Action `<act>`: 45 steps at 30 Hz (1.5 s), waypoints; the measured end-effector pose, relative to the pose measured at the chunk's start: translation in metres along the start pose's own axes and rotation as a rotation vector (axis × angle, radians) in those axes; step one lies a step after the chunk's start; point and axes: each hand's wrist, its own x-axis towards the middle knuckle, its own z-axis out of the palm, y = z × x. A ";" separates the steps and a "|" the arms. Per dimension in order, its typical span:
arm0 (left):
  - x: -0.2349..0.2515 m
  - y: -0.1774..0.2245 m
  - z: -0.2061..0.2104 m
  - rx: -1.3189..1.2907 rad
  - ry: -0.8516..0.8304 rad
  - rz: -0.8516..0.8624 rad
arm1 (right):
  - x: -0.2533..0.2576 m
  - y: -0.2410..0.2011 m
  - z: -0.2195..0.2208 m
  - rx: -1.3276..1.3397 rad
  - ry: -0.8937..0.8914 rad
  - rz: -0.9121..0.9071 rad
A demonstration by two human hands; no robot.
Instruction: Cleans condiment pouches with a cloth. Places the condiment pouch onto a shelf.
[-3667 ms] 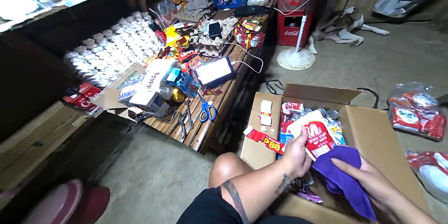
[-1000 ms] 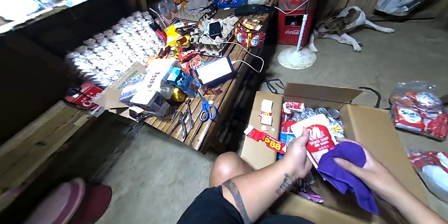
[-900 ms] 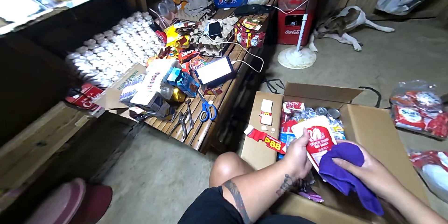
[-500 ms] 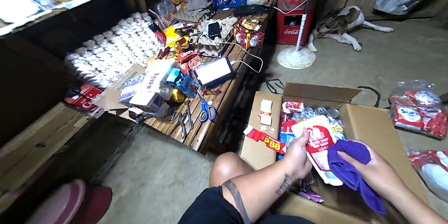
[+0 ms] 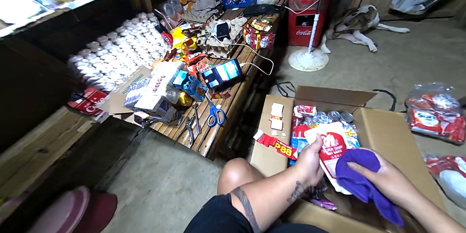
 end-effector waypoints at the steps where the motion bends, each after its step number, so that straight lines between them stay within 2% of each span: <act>1: 0.000 0.000 0.000 -0.011 -0.005 0.001 | 0.000 -0.001 -0.001 -0.001 0.019 0.020; 12: 0.001 0.001 -0.001 -0.011 -0.021 0.001 | 0.000 0.004 0.004 0.117 0.059 0.061; 15: -0.001 0.002 0.001 -0.005 -0.015 0.005 | -0.004 -0.001 0.005 0.186 -0.008 0.065; 18: -0.001 0.002 0.001 -0.008 -0.013 0.007 | -0.007 -0.005 0.005 0.132 -0.093 0.067; 26: 0.001 0.001 -0.001 -0.023 -0.019 0.002 | 0.000 0.000 0.002 0.109 0.066 0.048; 45: 0.003 0.002 -0.002 -0.051 0.000 -0.022 | 0.002 0.003 0.004 0.072 0.064 0.040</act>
